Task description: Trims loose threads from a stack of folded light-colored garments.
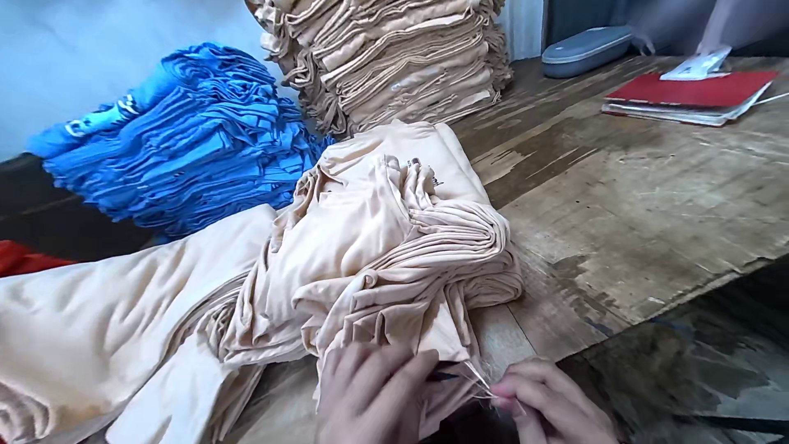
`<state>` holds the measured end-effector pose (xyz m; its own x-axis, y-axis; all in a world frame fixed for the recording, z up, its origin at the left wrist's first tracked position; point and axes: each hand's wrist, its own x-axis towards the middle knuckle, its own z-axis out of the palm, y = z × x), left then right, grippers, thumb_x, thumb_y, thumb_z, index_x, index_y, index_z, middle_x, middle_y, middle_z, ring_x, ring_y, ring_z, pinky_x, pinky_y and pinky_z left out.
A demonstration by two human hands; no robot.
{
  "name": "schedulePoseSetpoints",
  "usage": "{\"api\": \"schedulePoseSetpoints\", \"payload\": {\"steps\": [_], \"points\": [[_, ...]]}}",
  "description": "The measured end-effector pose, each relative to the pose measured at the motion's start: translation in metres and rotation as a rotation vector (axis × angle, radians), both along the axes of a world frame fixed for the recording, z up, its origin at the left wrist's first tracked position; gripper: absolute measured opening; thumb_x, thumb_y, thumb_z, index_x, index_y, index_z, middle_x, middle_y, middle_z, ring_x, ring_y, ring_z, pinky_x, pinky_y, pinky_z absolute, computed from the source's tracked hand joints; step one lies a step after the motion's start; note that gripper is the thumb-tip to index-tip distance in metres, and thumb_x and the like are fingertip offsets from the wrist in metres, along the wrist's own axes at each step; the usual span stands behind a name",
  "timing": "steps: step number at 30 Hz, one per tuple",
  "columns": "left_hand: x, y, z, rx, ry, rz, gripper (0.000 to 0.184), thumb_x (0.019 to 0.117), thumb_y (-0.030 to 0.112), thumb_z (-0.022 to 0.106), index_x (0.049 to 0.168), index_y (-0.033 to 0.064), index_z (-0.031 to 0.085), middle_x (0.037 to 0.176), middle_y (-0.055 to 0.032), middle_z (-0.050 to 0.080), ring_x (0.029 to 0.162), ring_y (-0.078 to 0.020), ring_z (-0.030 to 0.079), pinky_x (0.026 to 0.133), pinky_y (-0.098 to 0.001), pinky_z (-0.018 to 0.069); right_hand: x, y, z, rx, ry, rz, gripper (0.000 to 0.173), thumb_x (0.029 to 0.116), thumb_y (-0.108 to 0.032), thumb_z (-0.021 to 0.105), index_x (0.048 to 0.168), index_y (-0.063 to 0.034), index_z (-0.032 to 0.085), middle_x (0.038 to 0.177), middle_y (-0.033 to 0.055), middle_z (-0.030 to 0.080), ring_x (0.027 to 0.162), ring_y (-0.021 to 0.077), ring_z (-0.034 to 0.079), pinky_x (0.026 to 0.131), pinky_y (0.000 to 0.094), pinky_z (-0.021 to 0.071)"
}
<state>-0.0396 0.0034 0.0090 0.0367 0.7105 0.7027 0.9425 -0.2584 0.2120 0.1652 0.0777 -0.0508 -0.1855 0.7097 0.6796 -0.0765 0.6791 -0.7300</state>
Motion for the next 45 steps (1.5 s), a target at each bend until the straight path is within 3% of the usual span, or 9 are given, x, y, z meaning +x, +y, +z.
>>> {"api": "schedulePoseSetpoints", "payload": {"steps": [5,14,19,21,24,27,30,34,45], "points": [[0.009,0.008,-0.014,0.197,0.388,0.040,0.020,0.0983,0.024,0.067,0.118,0.0210,0.072,0.104,-0.0002,0.070,0.092,-0.0201,0.056,0.085,-0.0375,0.0387,-0.011,-0.006,-0.002,-0.001,0.006,-0.013,0.005,0.0948,-0.018,0.075,0.097,-0.0131,0.076,0.096,-0.0015,0.071,0.096,0.0066,0.066,0.087,0.0228,0.0552],[-0.011,-0.011,0.010,0.035,0.263,0.077,0.020,0.0988,0.031,0.067,0.117,0.0261,0.072,0.102,0.0003,0.068,0.092,-0.0184,0.057,0.086,-0.0392,0.0390,0.017,0.014,0.005,-0.084,-0.059,-0.347,0.011,0.1002,-0.019,0.061,0.097,-0.0100,0.066,0.096,-0.0017,0.064,0.093,0.0037,0.063,0.081,0.0201,0.0547],[-0.003,-0.010,0.008,-0.069,0.096,0.090,0.044,0.0902,0.051,0.074,0.125,0.0232,0.071,0.095,-0.0034,0.065,0.088,-0.0187,0.059,0.082,-0.0411,0.0454,0.019,0.032,0.015,-0.049,-0.289,-0.628,0.038,0.0770,-0.010,0.061,0.114,-0.0040,0.065,0.120,0.0193,0.059,0.115,0.0317,0.058,0.093,0.0480,0.0500],[-0.007,-0.002,0.002,-0.119,0.047,0.109,0.051,0.0849,0.050,0.078,0.126,0.0219,0.071,0.092,-0.0025,0.063,0.085,-0.0176,0.059,0.077,-0.0404,0.0471,0.010,0.023,0.028,0.003,-0.382,-0.413,0.038,0.0851,-0.021,0.067,0.121,-0.0084,0.069,0.125,0.0189,0.062,0.120,0.0359,0.058,0.097,0.0573,0.0479],[-0.013,0.007,-0.007,-0.118,0.080,0.078,0.024,0.0844,0.029,0.071,0.106,0.0207,0.076,0.082,-0.0004,0.063,0.078,-0.0173,0.061,0.073,-0.0403,0.0495,-0.019,0.015,0.032,0.114,-0.608,-0.251,0.037,0.0935,-0.050,0.066,0.118,-0.0253,0.077,0.132,0.0072,0.066,0.126,0.0339,0.057,0.100,0.0639,0.0413],[-0.015,-0.001,0.003,-0.091,0.067,0.023,0.012,0.0918,0.019,0.066,0.100,0.0178,0.076,0.076,-0.0014,0.062,0.075,-0.0158,0.059,0.073,-0.0344,0.0482,-0.024,0.031,0.013,0.187,-0.437,-0.214,0.018,0.0965,-0.038,0.063,0.090,-0.0341,0.079,0.111,-0.0068,0.070,0.114,0.0194,0.060,0.099,0.0542,0.0396],[-0.018,-0.012,0.014,-0.226,0.043,0.016,0.018,0.0888,0.013,0.067,0.102,0.0195,0.076,0.082,-0.0035,0.063,0.080,-0.0185,0.061,0.074,-0.0374,0.0494,-0.012,0.037,0.011,0.043,-0.255,-0.130,0.015,0.0955,-0.041,0.069,0.089,-0.0338,0.081,0.099,-0.0115,0.068,0.106,0.0105,0.059,0.098,0.0465,0.0413],[-0.009,-0.013,0.038,-0.356,-0.024,0.007,0.036,0.0942,0.038,0.074,0.123,0.0162,0.073,0.103,-0.0095,0.067,0.093,-0.0207,0.065,0.082,-0.0403,0.0549,-0.014,0.036,0.009,-0.051,-0.132,-0.161,0.012,0.0940,-0.034,0.072,0.090,-0.0289,0.082,0.096,-0.0089,0.068,0.099,0.0090,0.061,0.095,0.0426,0.0465],[0.025,0.025,0.041,-0.214,0.321,0.178,0.018,0.0958,0.030,0.062,0.098,0.0198,0.077,0.093,-0.0009,0.073,0.088,-0.0230,0.069,0.075,-0.0418,0.0552,-0.021,0.033,0.019,0.040,-0.096,-0.241,0.013,0.0939,-0.030,0.070,0.089,-0.0264,0.081,0.095,-0.0066,0.067,0.096,0.0089,0.061,0.089,0.0383,0.0482]]}}
